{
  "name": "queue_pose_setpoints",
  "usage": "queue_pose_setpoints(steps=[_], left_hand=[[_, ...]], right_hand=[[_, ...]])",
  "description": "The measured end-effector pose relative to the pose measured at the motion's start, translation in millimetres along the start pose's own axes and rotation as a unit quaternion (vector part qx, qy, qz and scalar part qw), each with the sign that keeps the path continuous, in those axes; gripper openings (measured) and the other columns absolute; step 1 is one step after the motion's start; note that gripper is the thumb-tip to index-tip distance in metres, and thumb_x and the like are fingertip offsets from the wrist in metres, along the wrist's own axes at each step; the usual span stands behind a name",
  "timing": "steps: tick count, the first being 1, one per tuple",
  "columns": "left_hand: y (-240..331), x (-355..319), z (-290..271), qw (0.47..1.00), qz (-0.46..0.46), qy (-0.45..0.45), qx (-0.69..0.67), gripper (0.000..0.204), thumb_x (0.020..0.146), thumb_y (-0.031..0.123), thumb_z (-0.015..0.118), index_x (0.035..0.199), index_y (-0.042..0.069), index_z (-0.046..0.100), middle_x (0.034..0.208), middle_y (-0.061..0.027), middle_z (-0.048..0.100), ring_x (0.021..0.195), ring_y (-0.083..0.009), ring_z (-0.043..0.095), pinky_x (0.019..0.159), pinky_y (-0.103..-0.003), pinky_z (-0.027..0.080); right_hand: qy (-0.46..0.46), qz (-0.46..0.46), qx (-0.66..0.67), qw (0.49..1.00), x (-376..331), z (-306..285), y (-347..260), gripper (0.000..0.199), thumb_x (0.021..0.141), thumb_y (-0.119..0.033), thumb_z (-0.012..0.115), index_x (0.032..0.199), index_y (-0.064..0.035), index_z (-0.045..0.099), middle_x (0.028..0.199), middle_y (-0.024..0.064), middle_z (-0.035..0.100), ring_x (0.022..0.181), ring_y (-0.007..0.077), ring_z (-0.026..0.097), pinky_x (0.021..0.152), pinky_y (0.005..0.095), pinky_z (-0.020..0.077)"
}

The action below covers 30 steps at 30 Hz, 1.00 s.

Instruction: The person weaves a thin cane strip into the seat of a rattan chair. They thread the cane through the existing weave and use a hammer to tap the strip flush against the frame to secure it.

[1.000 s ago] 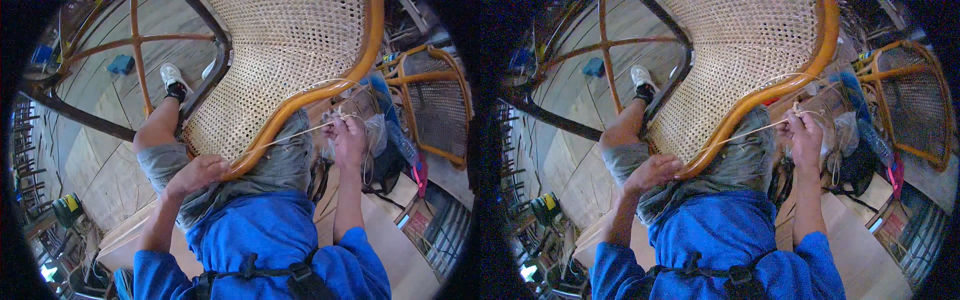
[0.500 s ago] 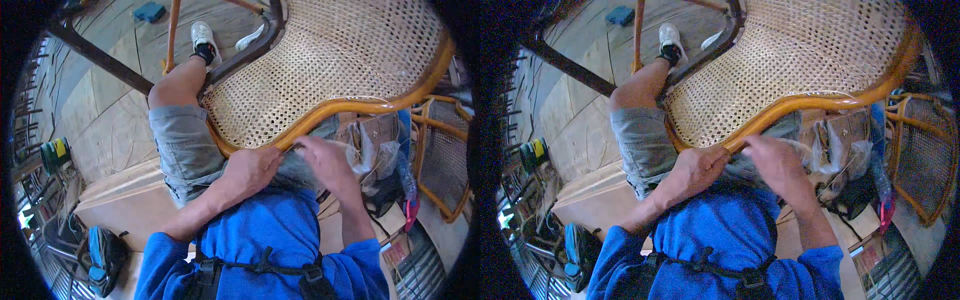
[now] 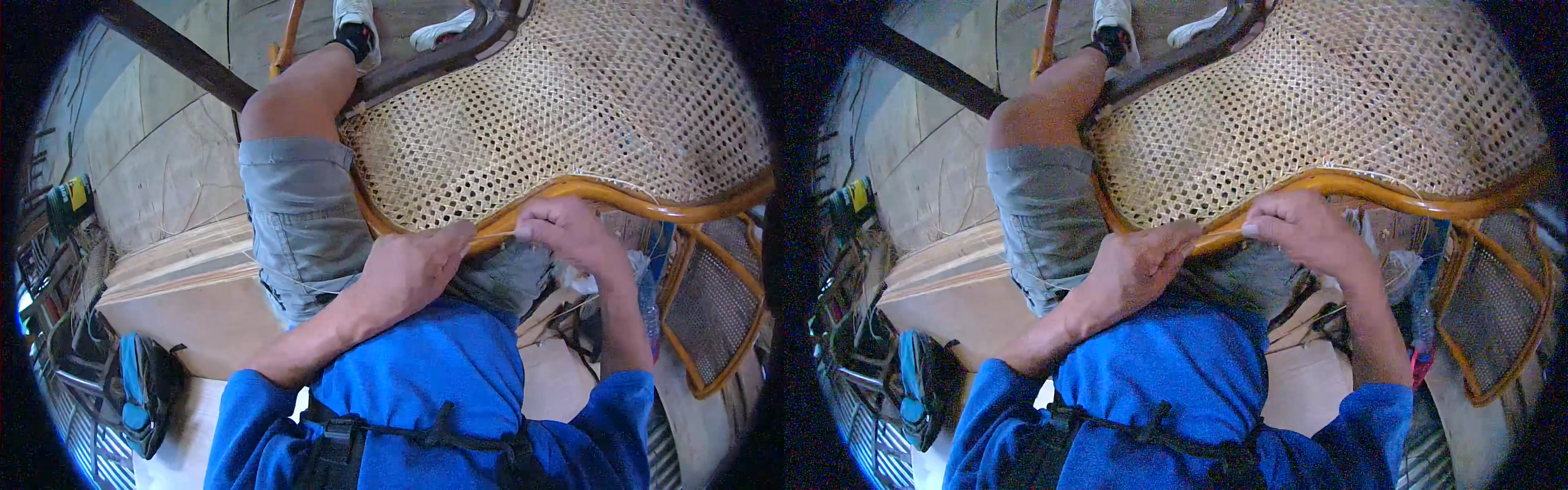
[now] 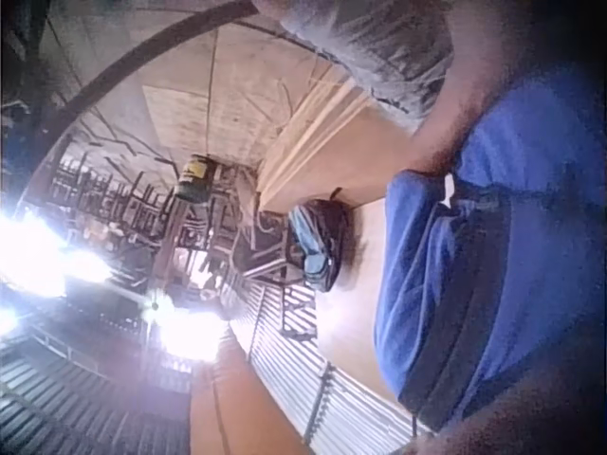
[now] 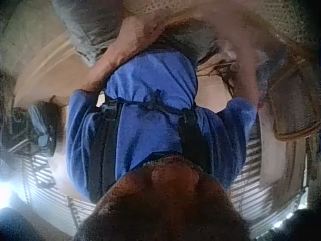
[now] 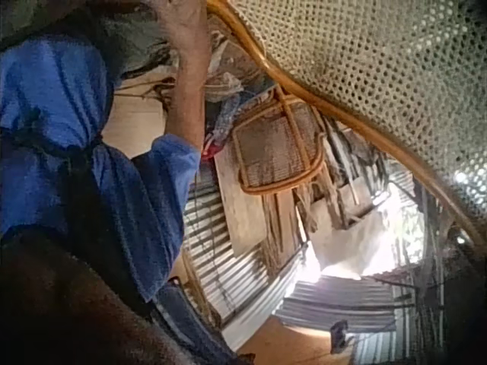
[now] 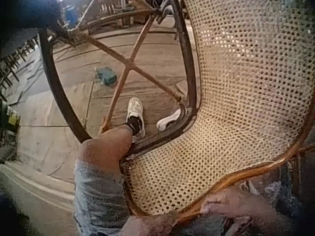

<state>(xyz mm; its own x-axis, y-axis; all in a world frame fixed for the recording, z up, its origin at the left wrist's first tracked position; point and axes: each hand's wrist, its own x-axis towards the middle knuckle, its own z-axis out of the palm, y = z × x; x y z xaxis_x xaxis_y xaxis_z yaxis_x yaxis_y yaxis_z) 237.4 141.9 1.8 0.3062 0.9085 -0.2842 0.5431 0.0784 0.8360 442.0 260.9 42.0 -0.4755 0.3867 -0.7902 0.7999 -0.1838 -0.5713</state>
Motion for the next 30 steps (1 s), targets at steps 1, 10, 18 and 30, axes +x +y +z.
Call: queue_pose_setpoints(steps=[1,10,18,30], left_hand=[[1.8,1.5,-0.5,1.0,-0.004,-0.008,0.01,0.028,0.084,0.014,0.053,0.112,0.011,0.054,0.079,-0.0135,0.063,0.07,-0.0296,0.063,0.057,-0.038,0.052],[-12.4,7.2,7.0,0.993,0.006,-0.081,0.091,0.034,0.082,0.014,0.043,0.116,0.012,0.049,0.07,-0.0106,0.063,0.058,-0.0285,0.062,0.047,-0.041,0.049],[-7.9,13.7,3.6,0.99,-0.039,-0.108,0.082,0.034,0.083,0.012,0.044,0.116,0.015,0.05,0.076,-0.0138,0.062,0.062,-0.0329,0.061,0.055,-0.043,0.051],[-76.2,-106.3,-131.8,0.935,-0.284,0.197,0.073,0.018,0.09,0.015,0.05,0.096,0.002,0.06,0.065,0.0,0.049,0.062,-0.01,0.043,0.057,-0.024,0.038]], right_hand=[[-0.018,0.014,-0.003,1.0,4.1,-5.4,5.0,0.022,0.078,-0.025,0.058,0.076,-0.0035,0.061,0.072,0.0123,0.06,0.068,0.0256,0.058,0.064,0.0356,0.0452],[0.093,-0.024,-0.249,0.964,45.1,-48.8,51.9,0.021,0.074,-0.02,0.06,0.073,0.0011,0.06,0.062,0.0109,0.056,0.057,0.018,0.053,0.055,0.0324,0.0418],[0.135,-0.022,-0.319,0.938,47.1,-40.9,55.2,0.021,0.073,-0.021,0.059,0.074,-0.0004,0.06,0.065,0.0151,0.056,0.059,0.0263,0.054,0.057,0.0361,0.0423],[0.27,0.021,-0.112,0.956,-130.0,-27.8,11.7,0.021,0.08,-0.021,0.054,0.08,0.0,0.057,0.068,0.0114,0.056,0.062,0.0216,0.054,0.061,0.0314,0.0436]])
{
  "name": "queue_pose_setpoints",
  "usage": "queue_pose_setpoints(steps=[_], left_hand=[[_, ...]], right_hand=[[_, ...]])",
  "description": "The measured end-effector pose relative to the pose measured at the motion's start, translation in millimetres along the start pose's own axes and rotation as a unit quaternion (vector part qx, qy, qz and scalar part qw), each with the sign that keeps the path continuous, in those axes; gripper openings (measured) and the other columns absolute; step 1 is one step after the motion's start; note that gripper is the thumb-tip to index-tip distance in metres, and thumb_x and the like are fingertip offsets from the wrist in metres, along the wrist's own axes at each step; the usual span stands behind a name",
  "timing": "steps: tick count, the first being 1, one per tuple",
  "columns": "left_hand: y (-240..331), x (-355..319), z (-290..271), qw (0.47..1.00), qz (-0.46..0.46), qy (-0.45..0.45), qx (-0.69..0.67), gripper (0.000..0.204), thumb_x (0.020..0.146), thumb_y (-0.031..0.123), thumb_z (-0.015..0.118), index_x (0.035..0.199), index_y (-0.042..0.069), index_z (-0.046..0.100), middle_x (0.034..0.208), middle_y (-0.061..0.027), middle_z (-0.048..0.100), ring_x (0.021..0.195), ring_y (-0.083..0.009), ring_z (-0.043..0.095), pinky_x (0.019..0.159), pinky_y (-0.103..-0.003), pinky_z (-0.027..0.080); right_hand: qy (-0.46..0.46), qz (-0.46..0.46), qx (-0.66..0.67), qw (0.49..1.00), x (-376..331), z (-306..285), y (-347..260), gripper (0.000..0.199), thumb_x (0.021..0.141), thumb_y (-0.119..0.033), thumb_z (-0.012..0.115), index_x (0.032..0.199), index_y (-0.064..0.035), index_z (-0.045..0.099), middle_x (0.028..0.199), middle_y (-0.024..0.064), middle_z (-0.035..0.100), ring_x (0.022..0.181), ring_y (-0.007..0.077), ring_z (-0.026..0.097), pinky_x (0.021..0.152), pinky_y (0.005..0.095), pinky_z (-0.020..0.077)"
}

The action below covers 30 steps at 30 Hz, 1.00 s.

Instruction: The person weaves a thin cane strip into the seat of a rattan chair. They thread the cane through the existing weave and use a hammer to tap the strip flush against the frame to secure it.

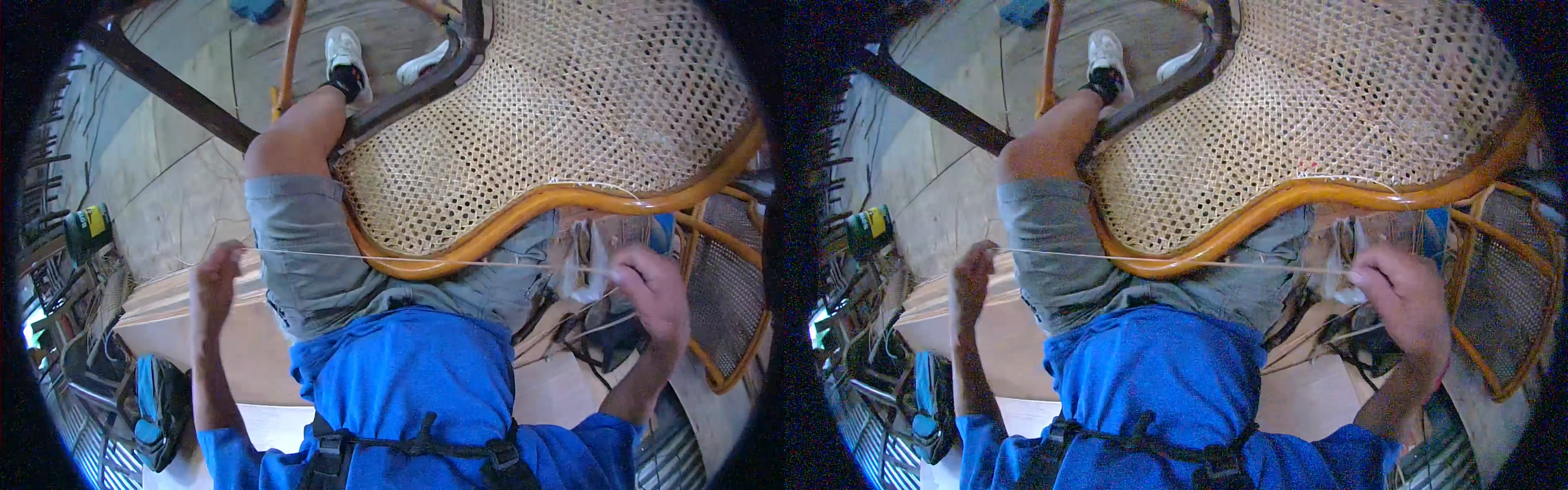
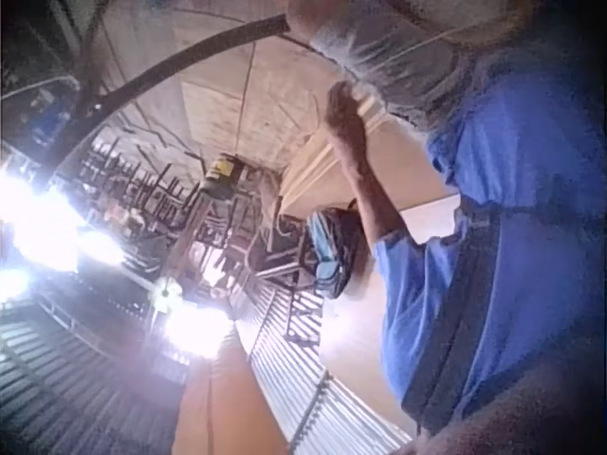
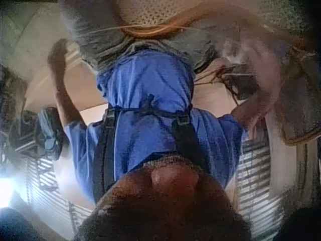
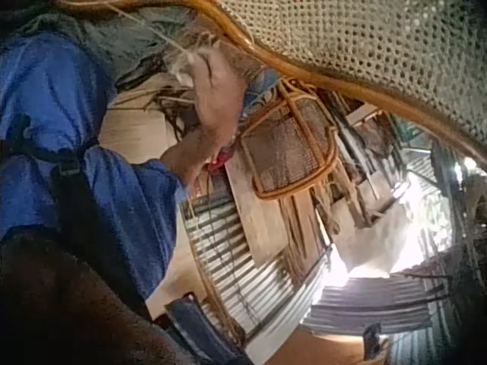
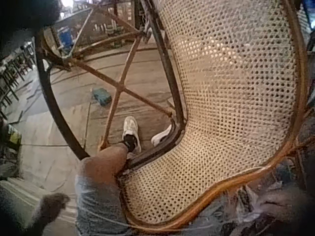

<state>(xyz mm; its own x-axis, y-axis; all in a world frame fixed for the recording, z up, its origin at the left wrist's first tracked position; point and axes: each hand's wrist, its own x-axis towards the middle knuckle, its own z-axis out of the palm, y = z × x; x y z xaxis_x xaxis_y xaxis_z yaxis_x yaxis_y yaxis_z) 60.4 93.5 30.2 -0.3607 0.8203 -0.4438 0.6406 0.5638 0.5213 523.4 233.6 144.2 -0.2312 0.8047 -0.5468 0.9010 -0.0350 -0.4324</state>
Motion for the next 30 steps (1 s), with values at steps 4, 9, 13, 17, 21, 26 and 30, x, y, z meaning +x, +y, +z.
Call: queue_pose_setpoints(steps=[4,9,13,17,21,26,30], left_hand=[[-84.7,10.0,-56.1,0.987,-0.013,0.116,0.106,0.025,0.091,0.023,0.048,0.098,0.003,0.059,0.067,-0.007,0.05,0.061,-0.0143,0.046,0.059,-0.028,0.041],[-119.4,5.8,-143.0,0.979,-0.045,0.187,0.069,0.02,0.09,0.018,0.049,0.1,0.004,0.059,0.08,-0.003,0.058,0.061,-0.0112,0.049,0.057,-0.025,0.04],[-111.7,93.0,-231.3,0.891,0.165,0.185,0.379,0.014,0.087,0.016,0.052,0.087,0.005,0.059,0.076,-0.0034,0.055,0.068,-0.0147,0.049,0.059,-0.028,0.041],[77.1,148.1,-176.5,0.905,0.246,0.153,0.312,0.014,0.086,0.017,0.053,0.09,0.004,0.058,0.082,-0.0063,0.055,0.074,-0.0187,0.05,0.065,-0.03,0.041],[236.9,161.7,-63.3,0.883,0.382,0.016,0.273,0.017,0.084,0.017,0.055,0.094,0.003,0.057,0.087,-0.0092,0.056,0.081,-0.0227,0.05,0.072,-0.032,0.041],[371.6,59.3,68.0,0.785,0.523,-0.216,0.253,0.022,0.083,0.017,0.056,0.098,0.001,0.056,0.094,-0.0128,0.057,0.089,-0.0277,0.051,0.08,-0.034,0.041],[351.2,15.3,139.7,0.747,0.531,-0.326,0.232,0.026,0.081,0.017,0.058,0.102,0.0,0.055,0.099,-0.0157,0.057,0.096,-0.0317,0.052,0.086,-0.036,0.042]], right_hand=[[0.105,0.03,-0.035,0.993,-44.2,-42.4,19.7,0.02,0.079,-0.021,0.054,0.077,-0.0004,0.056,0.068,0.0104,0.054,0.062,0.0205,0.053,0.061,0.0306,0.0428],[0.142,0.088,-0.106,0.98,-88.7,-91.3,36.5,0.021,0.08,-0.022,0.054,0.086,-0.002,0.056,0.082,0.0072,0.055,0.077,0.018,0.052,0.07,0.0295,0.041],[0.306,0.102,-0.185,0.928,-114.2,-154.4,80.9,0.027,0.085,-0.027,0.05,0.094,-0.0025,0.057,0.088,0.0109,0.058,0.086,0.0226,0.054,0.078,0.034,0.0418],[0.425,0.126,-0.195,0.875,-111.5,-207.8,150.6,0.031,0.087,-0.029,0.046,0.098,-0.0024,0.056,0.092,0.0141,0.058,0.089,0.0261,0.054,0.08,0.0367,0.0413],[0.544,0.145,-0.175,0.807,-68.5,-252.3,227.4,0.035,0.089,-0.032,0.042,0.103,-0.0024,0.056,0.097,0.0172,0.058,0.093,0.0296,0.055,0.082,0.0393,0.0409],[0.572,0.175,-0.245,0.763,-119.3,-216.2,268.7,0.041,0.092,-0.035,0.036,0.108,-0.0023,0.055,0.102,0.0211,0.058,0.097,0.034,0.055,0.085,0.0426,0.0403],[0.309,0.165,-0.134,0.927,-97.3,27.2,302.7,0.02,0.084,-0.015,0.047,0.094,-0.0029,0.06,0.088,0.0156,0.06,0.085,0.0324,0.057,0.075,0.0398,0.045]])
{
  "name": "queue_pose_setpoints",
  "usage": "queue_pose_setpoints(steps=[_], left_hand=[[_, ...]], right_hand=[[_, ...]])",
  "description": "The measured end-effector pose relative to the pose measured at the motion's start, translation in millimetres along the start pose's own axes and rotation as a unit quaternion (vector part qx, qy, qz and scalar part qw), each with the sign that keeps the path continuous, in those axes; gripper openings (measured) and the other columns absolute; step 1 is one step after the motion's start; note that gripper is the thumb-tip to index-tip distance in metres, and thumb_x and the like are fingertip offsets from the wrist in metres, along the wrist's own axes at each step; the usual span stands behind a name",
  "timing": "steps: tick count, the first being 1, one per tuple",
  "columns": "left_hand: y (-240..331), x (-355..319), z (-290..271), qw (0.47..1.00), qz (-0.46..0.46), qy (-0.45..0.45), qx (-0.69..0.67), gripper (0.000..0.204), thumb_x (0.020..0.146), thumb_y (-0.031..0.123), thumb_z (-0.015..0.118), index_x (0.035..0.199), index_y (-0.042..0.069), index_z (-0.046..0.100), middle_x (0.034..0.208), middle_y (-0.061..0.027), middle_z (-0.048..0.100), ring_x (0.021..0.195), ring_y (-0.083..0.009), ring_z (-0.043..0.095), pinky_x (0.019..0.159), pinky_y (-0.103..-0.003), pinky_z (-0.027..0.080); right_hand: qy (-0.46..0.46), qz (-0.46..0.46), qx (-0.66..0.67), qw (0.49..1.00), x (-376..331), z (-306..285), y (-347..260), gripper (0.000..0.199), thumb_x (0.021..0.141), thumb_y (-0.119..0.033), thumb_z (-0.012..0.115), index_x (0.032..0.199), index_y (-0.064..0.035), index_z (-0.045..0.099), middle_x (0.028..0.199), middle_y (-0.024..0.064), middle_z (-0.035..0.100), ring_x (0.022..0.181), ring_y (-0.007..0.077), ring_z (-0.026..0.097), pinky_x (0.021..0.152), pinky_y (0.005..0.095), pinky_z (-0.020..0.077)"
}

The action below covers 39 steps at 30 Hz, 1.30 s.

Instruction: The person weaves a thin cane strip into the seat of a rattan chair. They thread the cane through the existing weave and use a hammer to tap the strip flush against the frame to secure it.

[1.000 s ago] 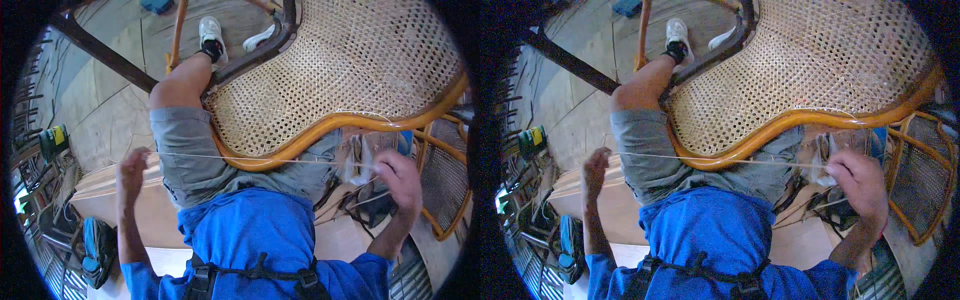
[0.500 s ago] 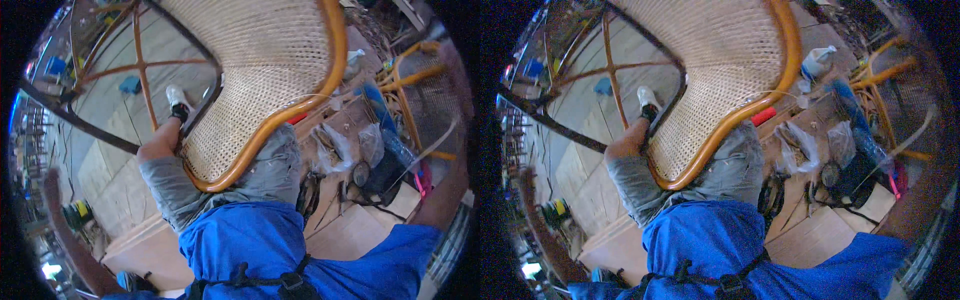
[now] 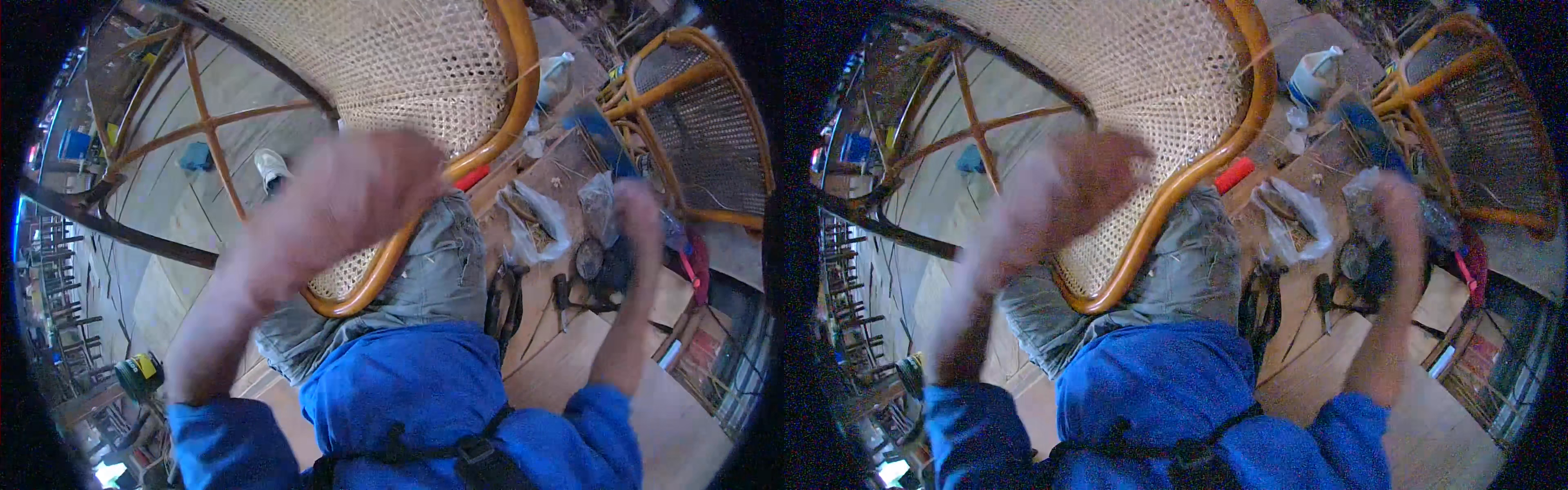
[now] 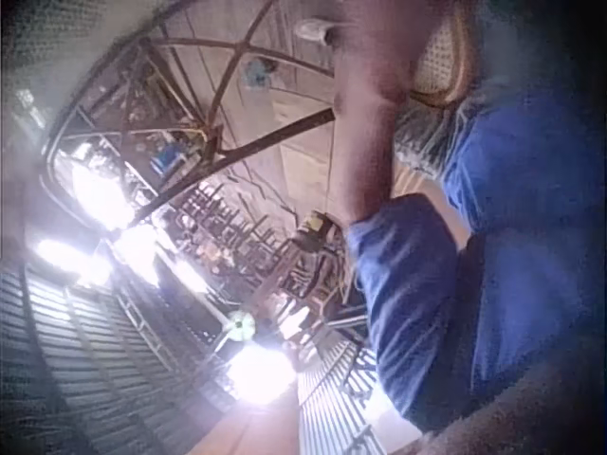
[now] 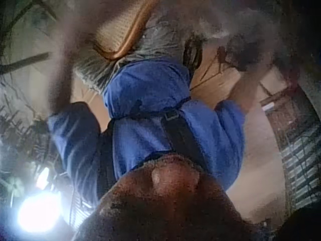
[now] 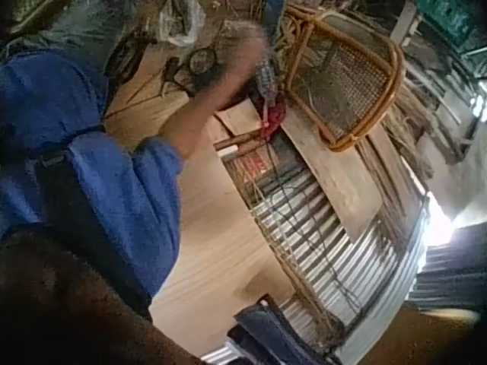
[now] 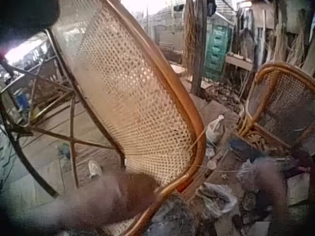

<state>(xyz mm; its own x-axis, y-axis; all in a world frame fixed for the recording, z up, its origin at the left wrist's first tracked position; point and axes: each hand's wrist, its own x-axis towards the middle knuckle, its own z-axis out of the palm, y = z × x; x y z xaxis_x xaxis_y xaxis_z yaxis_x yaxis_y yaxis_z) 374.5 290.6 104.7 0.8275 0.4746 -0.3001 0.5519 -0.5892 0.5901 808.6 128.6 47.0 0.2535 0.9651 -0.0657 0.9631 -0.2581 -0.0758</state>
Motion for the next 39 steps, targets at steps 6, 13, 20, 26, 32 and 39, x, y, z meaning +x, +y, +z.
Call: queue_pose_setpoints(steps=[6,13,20,26,32,39], left_hand=[[-29.2,-47.7,135.0,0.983,-0.009,0.185,0.014,0.039,0.074,0.017,0.063,0.108,0.002,0.055,0.12,-0.015,0.047,0.114,-0.033,0.042,0.094,-0.04,0.037],[-32.5,-41.6,164.7,0.975,-0.039,0.216,0.045,0.041,0.074,0.02,0.063,0.112,0.008,0.054,0.131,-0.0091,0.038,0.122,-0.0309,0.034,0.098,-0.044,0.032],[-36.1,-43.9,167.2,0.97,-0.039,0.239,0.033,0.037,0.074,0.02,0.063,0.109,0.01,0.057,0.129,-0.0067,0.04,0.121,-0.0301,0.035,0.096,-0.044,0.033],[-37.0,-44.0,166.5,0.97,-0.038,0.239,0.02,0.037,0.074,0.02,0.063,0.109,0.01,0.056,0.128,-0.0064,0.041,0.12,-0.029,0.036,0.094,-0.044,0.034],[-36.6,-42.8,167.8,0.97,-0.044,0.24,0.002,0.035,0.074,0.021,0.064,0.108,0.012,0.057,0.129,-0.0072,0.041,0.122,-0.0298,0.035,0.098,-0.044,0.032],[-33.5,-42.0,161.3,0.974,-0.047,0.22,0.006,0.038,0.074,0.02,0.064,0.11,0.011,0.056,0.13,-0.0076,0.04,0.122,-0.03,0.035,0.098,-0.044,0.032]], right_hand=[[-0.053,0.158,0.277,0.946,-69.7,147.0,-99.7,0.017,0.081,-0.014,0.054,0.091,-0.0011,0.061,0.075,0.0139,0.062,0.066,0.019,0.058,0.063,0.0326,0.0446],[-0.013,0.163,0.104,0.981,-48.9,160.5,-115.7,0.019,0.08,-0.016,0.055,0.092,-0.0027,0.061,0.084,0.02,0.061,0.083,0.037,0.057,0.072,0.04,0.0438],[-0.1,0.128,0.222,0.961,-52.2,170.6,-80.1,0.02,0.079,-0.014,0.058,0.096,-0.0037,0.06,0.065,0.0076,0.058,0.053,0.0155,0.055,0.049,0.0305,0.0419],[-0.218,0.215,0.382,0.872,-47.8,86.4,-116.1,0.019,0.081,-0.015,0.058,0.096,-0.0033,0.059,0.065,0.0001,0.055,0.047,0.0059,0.048,0.04,0.0195,0.0362],[-0.233,0.267,0.496,0.793,-29.5,60.7,-124.7,0.024,0.082,-0.016,0.059,0.102,-0.0033,0.056,0.068,0.0019,0.057,0.046,0.0072,0.05,0.038,0.0194,0.0403],[0.007,0.126,0.304,0.944,82.8,52.4,-67.0,0.024,0.083,-0.02,0.05,0.096,-0.0009,0.058,0.083,0.0074,0.061,0.071,0.0203,0.057,0.063,0.0312,0.0461]])
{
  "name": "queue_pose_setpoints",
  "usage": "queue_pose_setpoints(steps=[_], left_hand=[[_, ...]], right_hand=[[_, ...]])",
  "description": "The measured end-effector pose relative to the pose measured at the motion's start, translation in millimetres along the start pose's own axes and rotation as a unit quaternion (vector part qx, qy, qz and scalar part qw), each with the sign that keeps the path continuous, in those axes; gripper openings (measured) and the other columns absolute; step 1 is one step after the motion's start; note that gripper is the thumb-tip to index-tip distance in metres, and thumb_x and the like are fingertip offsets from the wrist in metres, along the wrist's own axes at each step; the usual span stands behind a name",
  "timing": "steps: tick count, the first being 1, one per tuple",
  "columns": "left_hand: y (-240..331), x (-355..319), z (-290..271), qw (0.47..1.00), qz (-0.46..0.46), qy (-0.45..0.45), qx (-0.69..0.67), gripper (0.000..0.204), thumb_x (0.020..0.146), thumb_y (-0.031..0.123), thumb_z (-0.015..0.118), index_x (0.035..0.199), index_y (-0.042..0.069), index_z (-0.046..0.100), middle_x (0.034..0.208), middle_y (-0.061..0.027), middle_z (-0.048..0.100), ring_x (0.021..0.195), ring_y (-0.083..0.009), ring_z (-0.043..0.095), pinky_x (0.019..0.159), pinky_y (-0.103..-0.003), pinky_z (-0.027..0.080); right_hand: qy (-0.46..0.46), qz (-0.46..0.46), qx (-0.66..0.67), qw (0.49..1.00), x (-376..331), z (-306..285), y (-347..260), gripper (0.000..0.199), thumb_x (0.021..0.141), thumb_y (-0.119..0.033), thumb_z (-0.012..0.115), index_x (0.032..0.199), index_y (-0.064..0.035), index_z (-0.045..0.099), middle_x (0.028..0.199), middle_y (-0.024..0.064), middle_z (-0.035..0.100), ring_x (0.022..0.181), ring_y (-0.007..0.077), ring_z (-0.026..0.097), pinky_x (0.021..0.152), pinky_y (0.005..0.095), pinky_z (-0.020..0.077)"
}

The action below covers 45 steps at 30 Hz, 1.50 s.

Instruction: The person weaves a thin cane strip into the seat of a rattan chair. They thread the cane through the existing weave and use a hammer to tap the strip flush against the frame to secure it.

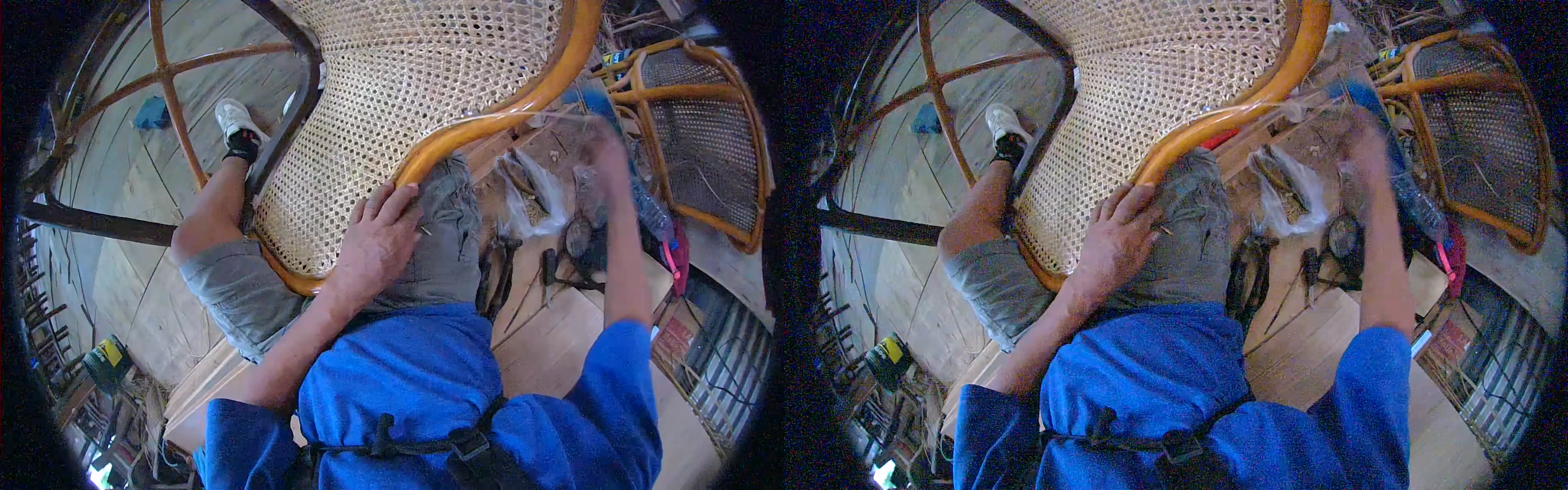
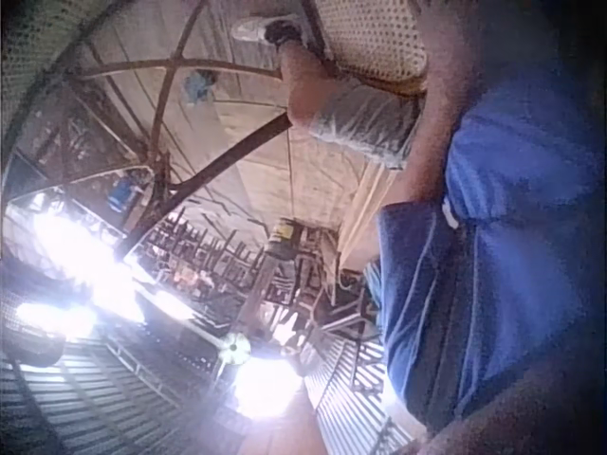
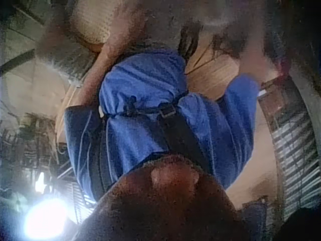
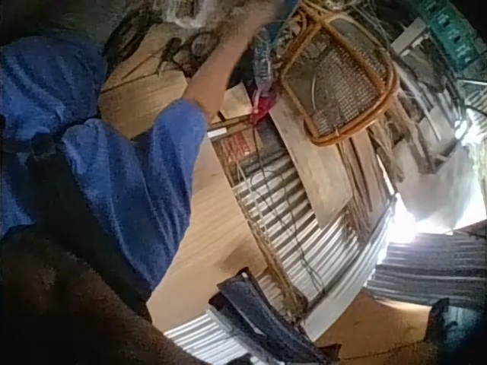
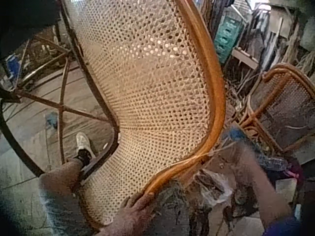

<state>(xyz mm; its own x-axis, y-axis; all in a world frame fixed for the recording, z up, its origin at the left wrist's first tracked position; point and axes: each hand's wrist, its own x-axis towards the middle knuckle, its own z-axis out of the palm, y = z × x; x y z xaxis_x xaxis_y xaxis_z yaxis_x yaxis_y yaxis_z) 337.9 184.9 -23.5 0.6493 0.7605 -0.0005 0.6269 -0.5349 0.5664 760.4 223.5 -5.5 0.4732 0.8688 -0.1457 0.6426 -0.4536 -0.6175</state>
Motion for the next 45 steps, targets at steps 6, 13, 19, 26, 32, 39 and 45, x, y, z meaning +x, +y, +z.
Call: queue_pose_setpoints(steps=[6,13,19,26,32,39,45], left_hand=[[-3.7,-1.7,5.4,1.0,0.005,0.028,0.011,0.036,0.074,0.02,0.063,0.108,0.01,0.057,0.128,-0.006,0.041,0.119,-0.0281,0.037,0.096,-0.042,0.034],[-2.5,-1.2,2.7,1.0,-0.004,-0.006,0.012,0.036,0.075,0.021,0.063,0.109,0.012,0.057,0.13,-0.0067,0.04,0.12,-0.0289,0.036,0.097,-0.043,0.032],[-4.6,-0.7,5.8,1.0,0.01,0.021,0.001,0.032,0.073,0.019,0.062,0.104,0.009,0.059,0.127,-0.0061,0.041,0.119,-0.0283,0.037,0.094,-0.043,0.034],[-2.6,-0.3,2.1,1.0,0.005,0.005,0.011,0.036,0.074,0.02,0.063,0.108,0.01,0.058,0.13,-0.0072,0.04,0.121,-0.0295,0.036,0.095,-0.043,0.034],[-4.2,-0.4,6.7,1.0,0.0,0.02,0.014,0.033,0.073,0.019,0.063,0.104,0.01,0.059,0.128,-0.0062,0.04,0.119,-0.028,0.036,0.094,-0.043,0.035],[-3.8,-1.2,3.4,1.0,0.003,0.019,0.003,0.033,0.073,0.019,0.063,0.105,0.009,0.059,0.128,-0.0067,0.041,0.12,-0.0286,0.036,0.095,-0.043,0.034],[-4.4,-1.6,4.4,1.0,0.003,-0.001,0.005,0.037,0.075,0.021,0.062,0.109,0.01,0.056,0.131,-0.0077,0.039,0.122,-0.0293,0.034,0.097,-0.042,0.033]], right_hand=[[-0.115,-0.006,-0.317,0.941,36.3,-27.5,32.0,0.024,0.082,-0.021,0.05,0.085,-0.0006,0.061,0.071,0.018,0.061,0.07,0.0286,0.062,0.069,0.0368,0.0483],[-0.052,-0.069,-0.239,0.967,-124.6,98.2,72.9,0.024,0.08,-0.016,0.057,0.099,-0.0012,0.058,0.083,0.0163,0.061,0.079,0.0292,0.059,0.071,0.0372,0.0451],[-0.071,0.081,0.011,0.994,-164.5,130.7,72.9,0.023,0.079,-0.015,0.054,0.098,-0.0017,0.059,0.095,0.0197,0.06,0.088,0.0366,0.056,0.075,0.042,0.0443],[-0.072,0.007,-0.287,0.955,-120.4,85.6,86.3,0.03,0.08,-0.021,0.053,0.104,-0.0024,0.056,0.099,0.0226,0.058,0.091,0.0406,0.055,0.076,0.0469,0.0445],[0.027,0.065,-0.209,0.975,-124.8,88.2,78.8,0.033,0.079,-0.019,0.056,0.106,0.0004,0.052,0.098,0.0252,0.057,0.095,0.0402,0.053,0.079,0.0448,0.0427],[0.005,0.156,-0.229,0.961,-149.0,110.9,35.3,0.023,0.079,-0.015,0.056,0.095,0.0011,0.058,0.096,0.0232,0.059,0.095,0.0384,0.053,0.08,0.0418,0.0423],[0.023,0.035,-0.175,0.984,-147.7,99.2,89.9,0.018,0.081,-0.012,0.056,0.094,-0.001,0.061,0.077,0.0094,0.061,0.067,0.0189,0.055,0.064,0.0305,0.0437]])
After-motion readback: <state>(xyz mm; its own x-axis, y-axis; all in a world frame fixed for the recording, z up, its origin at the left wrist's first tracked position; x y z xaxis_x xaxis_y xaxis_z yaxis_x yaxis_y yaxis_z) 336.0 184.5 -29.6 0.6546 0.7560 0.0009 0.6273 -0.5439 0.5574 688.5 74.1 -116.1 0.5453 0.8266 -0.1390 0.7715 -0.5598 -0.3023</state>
